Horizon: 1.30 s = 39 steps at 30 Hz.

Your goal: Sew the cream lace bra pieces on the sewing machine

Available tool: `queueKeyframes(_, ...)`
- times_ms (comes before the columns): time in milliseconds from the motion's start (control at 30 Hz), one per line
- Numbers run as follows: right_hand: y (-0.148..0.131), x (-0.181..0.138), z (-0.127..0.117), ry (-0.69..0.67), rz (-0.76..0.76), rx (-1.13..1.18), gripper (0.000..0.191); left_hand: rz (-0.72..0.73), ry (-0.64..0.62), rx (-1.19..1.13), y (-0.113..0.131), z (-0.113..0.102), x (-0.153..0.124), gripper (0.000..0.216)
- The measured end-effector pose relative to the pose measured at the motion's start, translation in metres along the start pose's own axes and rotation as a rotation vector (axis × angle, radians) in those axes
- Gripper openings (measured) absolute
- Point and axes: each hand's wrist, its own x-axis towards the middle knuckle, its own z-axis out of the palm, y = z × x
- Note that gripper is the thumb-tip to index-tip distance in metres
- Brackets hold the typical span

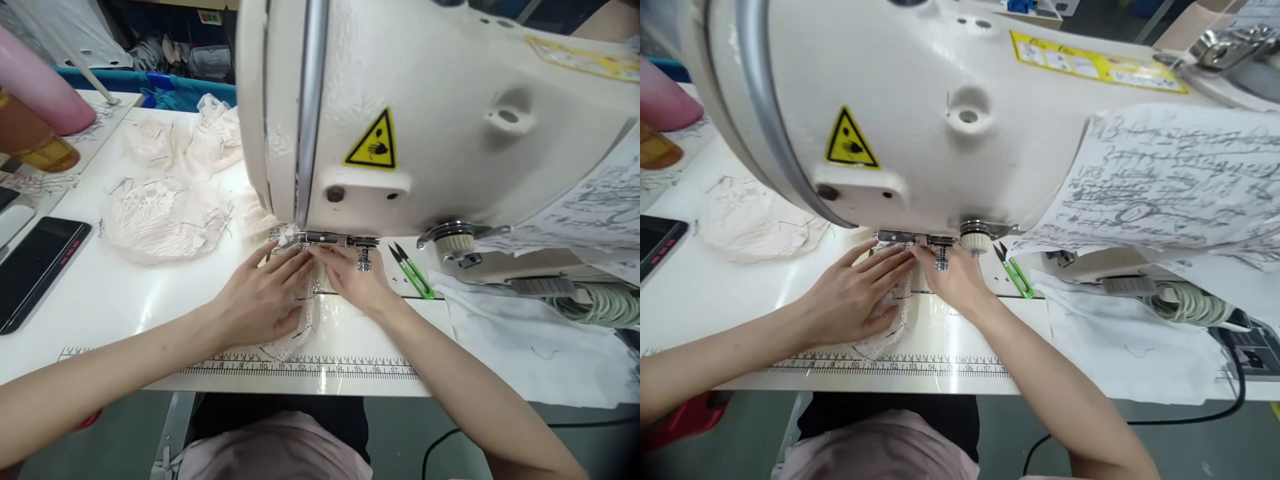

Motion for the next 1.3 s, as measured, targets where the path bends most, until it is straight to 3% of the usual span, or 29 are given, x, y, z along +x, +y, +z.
queueKeyframes(267,-0.002,0.001,0.013,0.028,0.103,0.044,0.03,-0.047,0.113,0.05,-0.011,0.009,0.004,0.047)
queueKeyframes(567,0.009,-0.001,0.018,0.037,0.01,0.016,0.031,-0.038,0.171,0.039,-0.014,0.014,0.006,0.043)
queueKeyframes(833,0.001,0.002,0.006,-0.04,0.006,0.053,0.035,-0.047,0.17,0.036,-0.012,0.015,0.005,0.044)
queueKeyframes(1167,-0.007,-0.003,0.0,0.062,0.046,-0.092,0.032,-0.047,0.172,0.064,-0.013,0.014,0.006,0.046)
queueKeyframes(1300,-0.003,0.0,0.0,0.069,-0.03,-0.135,0.039,-0.075,0.166,0.076,-0.013,0.016,0.008,0.048)
